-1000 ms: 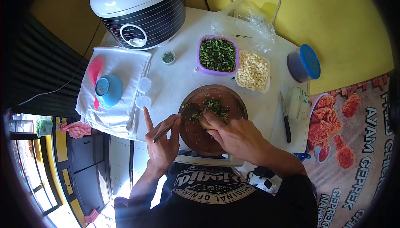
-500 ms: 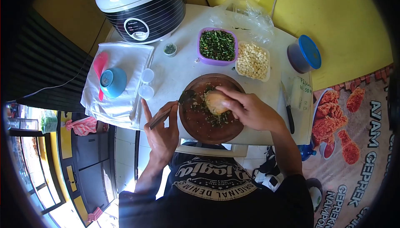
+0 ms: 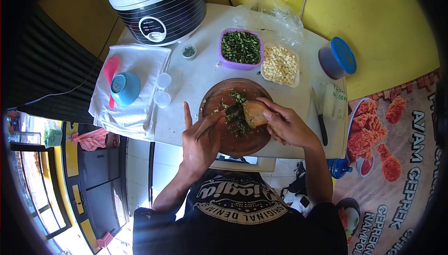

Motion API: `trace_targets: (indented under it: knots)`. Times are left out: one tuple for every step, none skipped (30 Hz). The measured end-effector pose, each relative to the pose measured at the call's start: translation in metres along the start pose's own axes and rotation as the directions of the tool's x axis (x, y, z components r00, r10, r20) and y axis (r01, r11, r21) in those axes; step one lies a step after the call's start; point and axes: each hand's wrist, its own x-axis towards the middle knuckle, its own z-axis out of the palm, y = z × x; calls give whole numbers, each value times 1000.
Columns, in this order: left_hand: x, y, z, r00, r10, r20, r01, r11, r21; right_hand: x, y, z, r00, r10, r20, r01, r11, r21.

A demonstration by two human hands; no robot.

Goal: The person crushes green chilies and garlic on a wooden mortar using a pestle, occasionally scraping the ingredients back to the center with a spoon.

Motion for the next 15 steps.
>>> trace_targets:
  knots:
    - [-3,2,-5,999,-20,25,21,1000,-19,-4,2,-1,1000,3,-16,-2,999,39]
    - [-6,2,-9,1000,-24,20,24,1000,-20,-6,6,-1,1000,3,-13,-3,999,33]
    - [-9,1,-14,1000,-26,-18,25,999,-20,-8,13,-1,998,-26,-52,26,1000,2]
    - [-11,0,-18,998,-27,-52,26,999,-20,-9,17,0,994,-56,-92,54,998,-28]
    - [-13,-1,-21,998,-27,-54,26,999,-22,-9,19,2,994,-55,-93,53,998,-30]
    - [-14,-2,-24,996,-55,-63,55,998,-1,-9,18,6,985,-147,-91,131,977,-167]
    - [-14,-3,-25,994,-82,-73,84,996,19,-7,18,11,969,-237,-75,204,932,-300]
    - [-14,-5,-25,992,-95,-81,98,995,32,-3,17,17,941,-325,-90,271,886,-375]
    - [-13,-7,-24,992,-93,-86,96,995,32,1,12,22,940,-329,-87,274,884,-378]
    - [-13,-9,-24,991,-95,-95,99,994,42,4,6,25,928,-363,-85,282,833,-476]
    - [-12,-11,-23,990,-97,-103,103,993,52,7,0,28,915,-395,-80,284,773,-568]
    - [-11,-12,-23,990,-96,-108,102,993,52,10,-5,30,891,-450,-60,311,702,-641]
    - [-10,-12,-23,990,-95,-102,102,993,62,12,-9,30,889,-453,-58,314,699,-642]
    - [-9,-13,-23,991,-94,-95,102,992,72,14,-13,30,894,-449,-14,295,611,-735]
    - [-8,-14,-23,991,-93,-97,100,992,72,15,-17,30,899,-437,27,273,511,-815]
